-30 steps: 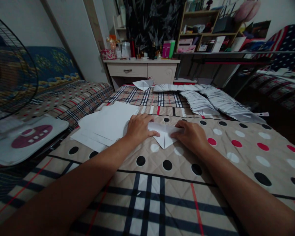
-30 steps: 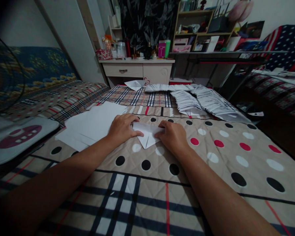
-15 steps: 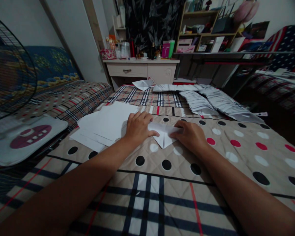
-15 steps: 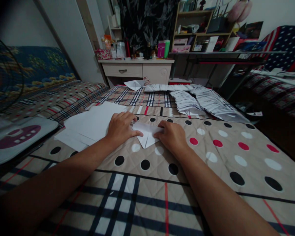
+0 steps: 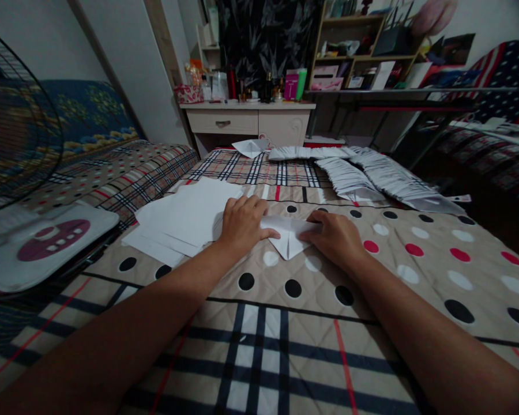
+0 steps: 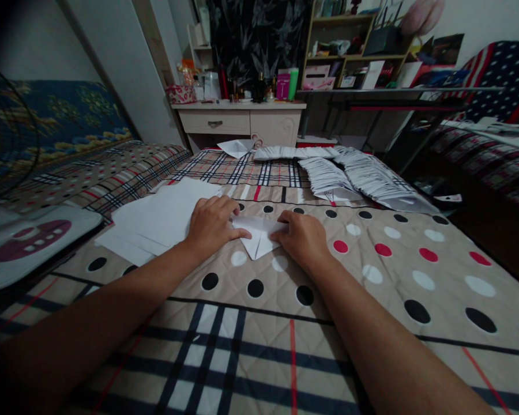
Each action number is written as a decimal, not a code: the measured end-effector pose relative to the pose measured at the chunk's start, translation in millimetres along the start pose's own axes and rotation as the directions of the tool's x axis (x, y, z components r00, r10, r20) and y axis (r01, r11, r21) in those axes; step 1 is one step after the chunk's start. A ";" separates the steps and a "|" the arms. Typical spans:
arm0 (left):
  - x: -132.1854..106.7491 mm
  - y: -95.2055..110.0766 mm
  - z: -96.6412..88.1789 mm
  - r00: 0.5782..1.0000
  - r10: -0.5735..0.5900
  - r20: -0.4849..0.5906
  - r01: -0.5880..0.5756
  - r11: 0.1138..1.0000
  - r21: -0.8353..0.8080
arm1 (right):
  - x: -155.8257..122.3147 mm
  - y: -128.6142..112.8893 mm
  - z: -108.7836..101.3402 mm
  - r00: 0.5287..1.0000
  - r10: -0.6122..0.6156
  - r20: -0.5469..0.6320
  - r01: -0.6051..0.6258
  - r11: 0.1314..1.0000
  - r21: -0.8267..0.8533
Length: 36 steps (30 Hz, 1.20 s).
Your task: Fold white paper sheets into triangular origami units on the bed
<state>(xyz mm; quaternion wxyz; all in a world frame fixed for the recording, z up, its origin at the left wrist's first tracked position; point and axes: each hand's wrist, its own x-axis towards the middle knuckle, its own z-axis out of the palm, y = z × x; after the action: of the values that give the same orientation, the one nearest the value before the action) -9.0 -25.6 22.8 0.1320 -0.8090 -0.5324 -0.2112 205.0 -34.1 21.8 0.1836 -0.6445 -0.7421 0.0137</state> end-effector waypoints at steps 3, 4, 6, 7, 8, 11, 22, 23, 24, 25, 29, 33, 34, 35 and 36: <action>0.4 0.3 0.2 1.000 0.014 -0.006 -0.014 1.000 -0.012 | 0.2 -0.8 -0.4 1.000 0.005 0.009 -0.005 1.000 -0.004; 0.5 0.3 0.6 1.000 0.022 -0.011 -0.023 1.000 -0.018 | 0.1 -1.0 -0.6 1.000 0.005 0.014 -0.005 1.000 -0.004; 0.7 0.0 1.8 0.999 0.046 -0.020 -0.047 0.998 -0.036 | -0.2 -1.2 -1.0 1.000 0.006 0.017 -0.006 1.000 -0.001; 0.8 -0.3 2.5 0.998 0.062 -0.022 -0.063 0.997 -0.051 | -0.4 -1.2 -1.1 1.000 0.007 0.017 -0.007 1.000 0.002; 0.8 -0.7 3.3 0.997 0.079 -0.022 -0.081 0.994 -0.072 | -0.7 -1.1 -1.2 1.000 0.008 0.016 -0.008 1.000 0.004; 0.9 -1.9 5.3 0.992 0.125 -0.027 -0.128 0.983 -0.129 | -1.0 -0.5 -1.5 1.000 0.018 0.022 -0.018 1.000 0.009; 3.6 -15.9 24.8 0.990 -0.139 0.018 0.131 0.867 -0.480 | 0.7 0.9 -1.9 0.997 0.054 0.049 -0.055 0.998 0.023; 4.0 -18.6 28.2 0.981 -0.191 0.042 0.184 0.829 -0.529 | 0.9 1.3 -1.4 0.997 0.054 0.050 -0.056 0.998 0.024; 4.4 -21.1 31.1 0.972 -0.229 0.057 0.221 0.793 -0.568 | 1.0 1.8 -0.9 0.997 0.054 0.051 -0.055 0.998 0.025; 4.7 -23.2 33.4 0.966 -0.252 0.065 0.240 0.762 -0.601 | 1.1 2.3 -0.4 0.997 0.050 0.050 -0.052 0.998 0.027; 5.2 -26.8 34.7 0.965 -0.259 0.046 0.225 0.723 -0.654 | 0.7 3.9 1.1 0.998 0.039 0.042 -0.041 0.999 0.031; 4.1 -25.5 29.4 0.967 -0.253 -0.009 0.197 0.774 -0.602 | 0.7 3.8 1.2 0.998 0.043 0.043 -0.045 0.998 0.038; 3.9 -25.0 28.1 0.967 -0.253 -0.020 0.195 0.789 -0.583 | 0.8 3.5 1.0 0.998 0.044 0.047 -0.045 0.998 0.038; 3.7 -24.6 27.0 0.967 -0.255 -0.029 0.194 0.802 -0.565 | 0.8 3.1 0.8 0.998 0.044 0.050 -0.046 0.998 0.038; 3.6 -24.3 26.1 0.966 -0.256 -0.039 0.194 0.813 -0.548 | 0.9 2.8 0.5 0.997 0.045 0.055 -0.047 0.998 0.035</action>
<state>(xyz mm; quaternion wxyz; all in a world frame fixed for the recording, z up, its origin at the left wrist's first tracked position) -24.8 -1.6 1.3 -0.0978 -0.7314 -0.5352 -0.4111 207.4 -32.7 20.8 0.1749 -0.6572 -0.7315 0.0489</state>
